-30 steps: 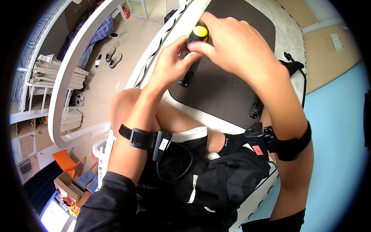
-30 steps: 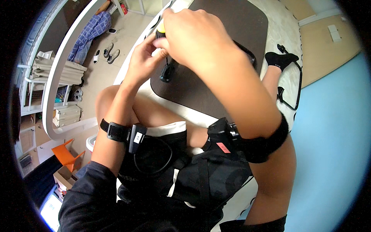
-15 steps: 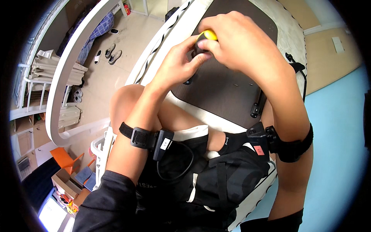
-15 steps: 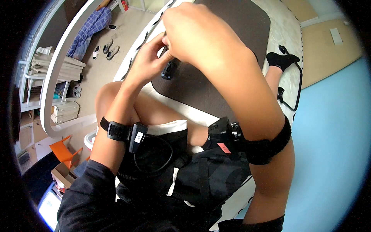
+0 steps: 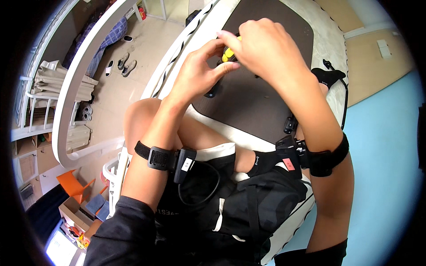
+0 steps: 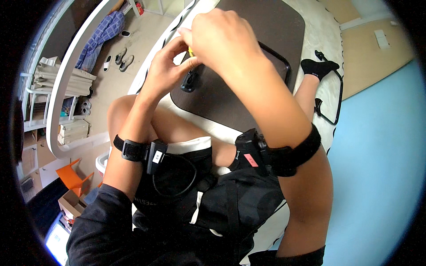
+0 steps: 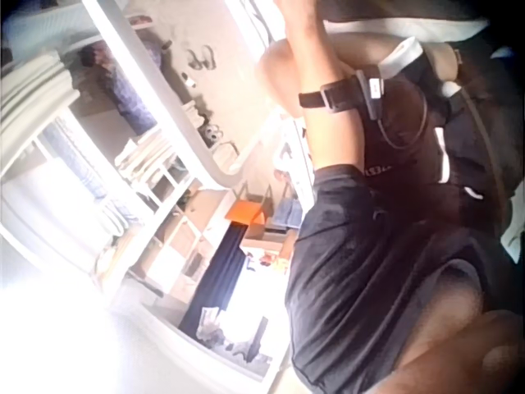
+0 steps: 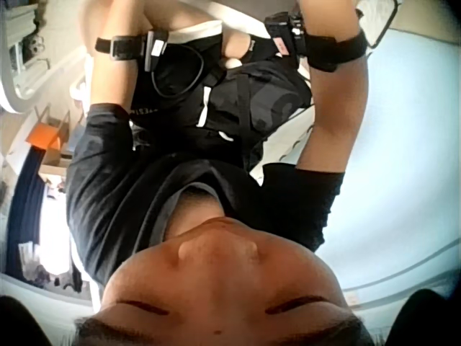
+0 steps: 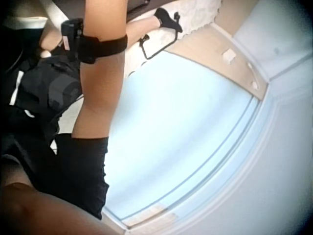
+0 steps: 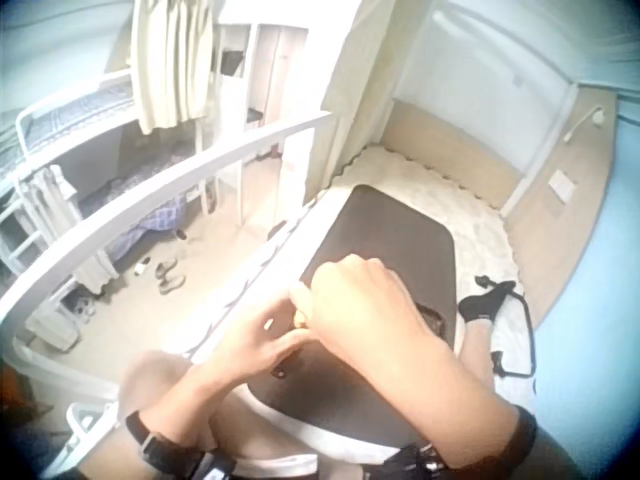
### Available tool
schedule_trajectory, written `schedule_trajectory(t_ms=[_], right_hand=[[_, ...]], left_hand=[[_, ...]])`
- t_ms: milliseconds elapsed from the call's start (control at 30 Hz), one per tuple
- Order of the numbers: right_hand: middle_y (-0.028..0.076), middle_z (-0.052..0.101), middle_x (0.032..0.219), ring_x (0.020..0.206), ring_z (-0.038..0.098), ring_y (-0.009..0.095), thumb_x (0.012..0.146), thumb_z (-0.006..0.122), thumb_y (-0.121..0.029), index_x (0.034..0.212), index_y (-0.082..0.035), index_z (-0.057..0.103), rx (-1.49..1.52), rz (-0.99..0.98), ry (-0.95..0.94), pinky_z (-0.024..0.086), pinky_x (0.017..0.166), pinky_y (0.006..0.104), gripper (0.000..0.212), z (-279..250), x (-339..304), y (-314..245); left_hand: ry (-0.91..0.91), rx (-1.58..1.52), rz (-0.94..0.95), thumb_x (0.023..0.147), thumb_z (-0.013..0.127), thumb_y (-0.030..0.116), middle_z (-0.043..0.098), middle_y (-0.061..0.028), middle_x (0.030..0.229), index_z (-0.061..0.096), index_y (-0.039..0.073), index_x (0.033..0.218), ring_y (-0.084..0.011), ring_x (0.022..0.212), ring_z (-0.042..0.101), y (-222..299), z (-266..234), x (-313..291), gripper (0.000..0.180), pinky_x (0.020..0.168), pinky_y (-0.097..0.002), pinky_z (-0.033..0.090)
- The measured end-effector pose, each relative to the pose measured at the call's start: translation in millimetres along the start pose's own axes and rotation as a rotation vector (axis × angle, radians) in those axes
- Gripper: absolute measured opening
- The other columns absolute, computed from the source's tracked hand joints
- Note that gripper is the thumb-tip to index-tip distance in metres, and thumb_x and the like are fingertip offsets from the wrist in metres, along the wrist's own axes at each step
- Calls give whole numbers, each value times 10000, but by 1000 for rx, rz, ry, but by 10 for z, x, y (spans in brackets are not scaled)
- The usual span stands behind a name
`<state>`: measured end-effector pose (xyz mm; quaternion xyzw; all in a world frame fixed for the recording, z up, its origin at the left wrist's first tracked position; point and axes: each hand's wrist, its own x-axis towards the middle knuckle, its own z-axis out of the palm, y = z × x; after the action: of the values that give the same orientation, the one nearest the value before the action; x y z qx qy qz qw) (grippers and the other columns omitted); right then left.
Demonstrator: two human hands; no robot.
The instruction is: The person assembles a small table by placing the frame pieces onto the tabletop and using a screwdriver to secure them with screws.
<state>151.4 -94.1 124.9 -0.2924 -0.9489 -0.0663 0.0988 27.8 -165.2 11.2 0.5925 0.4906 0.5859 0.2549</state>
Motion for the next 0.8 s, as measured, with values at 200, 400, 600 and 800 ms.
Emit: schedule_trajectory(t_ms=[200, 400, 600, 800], right_hand=[[220, 665, 714, 735, 688, 366, 871, 637, -348, 740, -6, 704, 140, -84, 28, 566, 695, 434, 372, -134, -59, 26], [229, 680, 805, 795, 692, 352, 856, 645, -423, 835, -11, 711, 23, 208, -188, 560, 730, 440, 417, -221, 52, -190], [216, 665, 820, 792, 650, 386, 807, 708, -266, 951, -6, 672, 91, -57, -61, 535, 727, 413, 299, -233, -8, -17], [204, 668, 800, 755, 654, 383, 859, 649, -373, 946, -32, 688, -177, 245, -353, 542, 689, 422, 354, -327, 75, -203]], left_hand=[[-16, -45, -16, 816, 766, 203, 680, -142, 1050, 578, -24, 1185, -238, 971, 652, -94, -43, 9, 473, 882, -344, 494], [31, -17, -46, 821, 763, 227, 684, -141, 1013, 576, 4, 1187, -233, 929, 649, -70, 0, -35, 468, 870, -340, 499], [-24, -4, -70, 824, 755, 221, 688, -130, 975, 582, 3, 1189, -219, 921, 653, -107, -4, 3, 459, 848, -330, 500], [-13, -13, 5, 821, 753, 187, 683, -108, 1009, 607, -3, 1169, -189, 942, 635, -32, 12, -4, 422, 864, -310, 480]])
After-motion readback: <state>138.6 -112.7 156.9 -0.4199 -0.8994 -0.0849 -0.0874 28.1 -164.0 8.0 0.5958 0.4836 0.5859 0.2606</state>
